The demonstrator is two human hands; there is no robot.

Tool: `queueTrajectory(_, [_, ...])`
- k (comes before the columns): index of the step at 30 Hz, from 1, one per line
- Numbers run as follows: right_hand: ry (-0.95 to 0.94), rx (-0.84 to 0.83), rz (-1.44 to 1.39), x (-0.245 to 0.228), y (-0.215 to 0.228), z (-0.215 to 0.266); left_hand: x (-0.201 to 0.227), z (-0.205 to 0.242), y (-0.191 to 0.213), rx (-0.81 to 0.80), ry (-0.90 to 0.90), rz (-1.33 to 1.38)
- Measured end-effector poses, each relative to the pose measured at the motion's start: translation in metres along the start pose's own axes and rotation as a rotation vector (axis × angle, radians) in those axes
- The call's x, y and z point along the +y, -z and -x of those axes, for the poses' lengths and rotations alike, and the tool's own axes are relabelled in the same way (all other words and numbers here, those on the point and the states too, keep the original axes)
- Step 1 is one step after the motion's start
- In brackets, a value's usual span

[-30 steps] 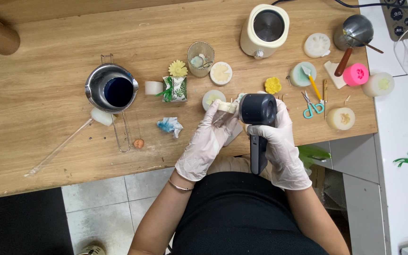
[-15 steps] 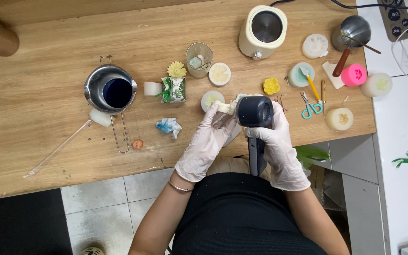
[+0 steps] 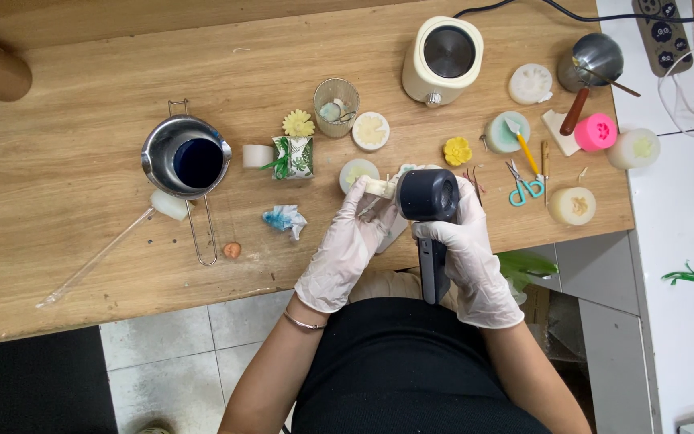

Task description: The person, wearing gloves, uses a heat gun to melt and smooth the surface of decorative shaped candles, holding each candle in one hand while directing hot air at it. They also dip a spoon into a pot of melted wax and place a finished candle onto a shelf with other completed candles.

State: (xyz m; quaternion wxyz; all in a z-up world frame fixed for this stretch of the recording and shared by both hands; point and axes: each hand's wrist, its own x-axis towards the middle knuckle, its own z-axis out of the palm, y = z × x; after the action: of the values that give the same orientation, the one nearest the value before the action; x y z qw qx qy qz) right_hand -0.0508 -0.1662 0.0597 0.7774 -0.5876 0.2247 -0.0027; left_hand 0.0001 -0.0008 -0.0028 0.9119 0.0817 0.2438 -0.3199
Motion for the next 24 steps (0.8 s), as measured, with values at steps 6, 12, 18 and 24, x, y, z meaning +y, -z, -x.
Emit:
queueTrajectory(6, [-0.002, -0.005, 0.008, -0.004, -0.003, 0.002, 0.001, -0.004, 0.007, 0.019, -0.001, 0.027])
queueTrajectory(12, [-0.002, -0.007, -0.021, -0.002, -0.002, 0.003, 0.001, -0.005, 0.007, 0.033, 0.032, 0.072])
queueTrajectory(18, [-0.016, -0.002, -0.014, -0.003, -0.003, 0.003, 0.001, -0.007, 0.014, 0.009, 0.046, 0.086])
queueTrajectory(24, [-0.021, 0.008, -0.001, -0.002, -0.003, 0.002, 0.001, -0.002, 0.003, 0.0, 0.037, 0.069])
